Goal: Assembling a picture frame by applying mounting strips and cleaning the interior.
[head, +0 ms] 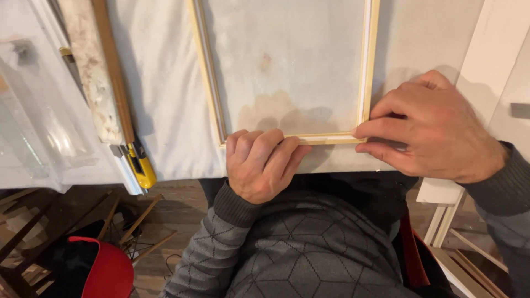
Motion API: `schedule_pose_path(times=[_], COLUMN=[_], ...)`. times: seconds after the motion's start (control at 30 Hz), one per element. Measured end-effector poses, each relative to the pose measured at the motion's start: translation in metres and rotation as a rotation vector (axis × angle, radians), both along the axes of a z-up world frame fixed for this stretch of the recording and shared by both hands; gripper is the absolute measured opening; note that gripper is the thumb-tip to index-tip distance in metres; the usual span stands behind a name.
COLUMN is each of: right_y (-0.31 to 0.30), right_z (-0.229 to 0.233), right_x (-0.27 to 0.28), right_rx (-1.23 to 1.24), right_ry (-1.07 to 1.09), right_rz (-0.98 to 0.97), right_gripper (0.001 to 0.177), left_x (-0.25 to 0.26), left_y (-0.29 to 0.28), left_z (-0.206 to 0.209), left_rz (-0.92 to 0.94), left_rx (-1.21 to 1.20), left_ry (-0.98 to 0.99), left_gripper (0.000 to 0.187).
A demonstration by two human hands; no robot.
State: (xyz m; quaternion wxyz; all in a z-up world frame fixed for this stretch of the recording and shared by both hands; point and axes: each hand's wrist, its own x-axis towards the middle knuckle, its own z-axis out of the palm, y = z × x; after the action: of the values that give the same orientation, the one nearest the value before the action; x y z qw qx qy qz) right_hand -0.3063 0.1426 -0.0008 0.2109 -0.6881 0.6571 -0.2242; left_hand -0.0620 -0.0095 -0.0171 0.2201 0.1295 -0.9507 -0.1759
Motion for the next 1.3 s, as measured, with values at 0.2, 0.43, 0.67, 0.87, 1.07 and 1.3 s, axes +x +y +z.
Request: schedule_pose_path(times=[0.2,0.43,0.67,0.87,1.07,1.3], right_y=[-0.003,-0.009,-0.021,-0.013,-0.005,-0.001], right_z=[0.016,0.021,0.035,0.033,0.023,-0.001], right_x=[0.015,0.032,0.045,0.038,0.015,-0.004], right_rx=[0.118,0.265,0.315,0.335,0.214,0.038], right_ry=[0.05,0.141,0.187,0.19,0.121,0.072], right_rz=[-0.049,-0.157,-0.215,-0.212,-0.071,0.042], right_gripper=[0.025,0.024,0.023,0.025,0.033,0.044], left_x=[0.006,0.012,0.015,0.01,0.004,0.002], left_y=[-0.001,-0.008,-0.007,-0.004,-0.001,0.0], left_z=[0.004,0.012,0.007,0.011,0.009,0.005], left_rz=[-0.057,-0.228,-0.223,-0.118,-0.096,-0.098], left_rx=[-0.006,-0.127,-0.092,-0.076,-0.09,-0.09], left_ry=[0.089,0.183,0.172,0.069,-0.008,-0.056], left_gripper=[0.025,0.024,0.023,0.031,0.033,0.032])
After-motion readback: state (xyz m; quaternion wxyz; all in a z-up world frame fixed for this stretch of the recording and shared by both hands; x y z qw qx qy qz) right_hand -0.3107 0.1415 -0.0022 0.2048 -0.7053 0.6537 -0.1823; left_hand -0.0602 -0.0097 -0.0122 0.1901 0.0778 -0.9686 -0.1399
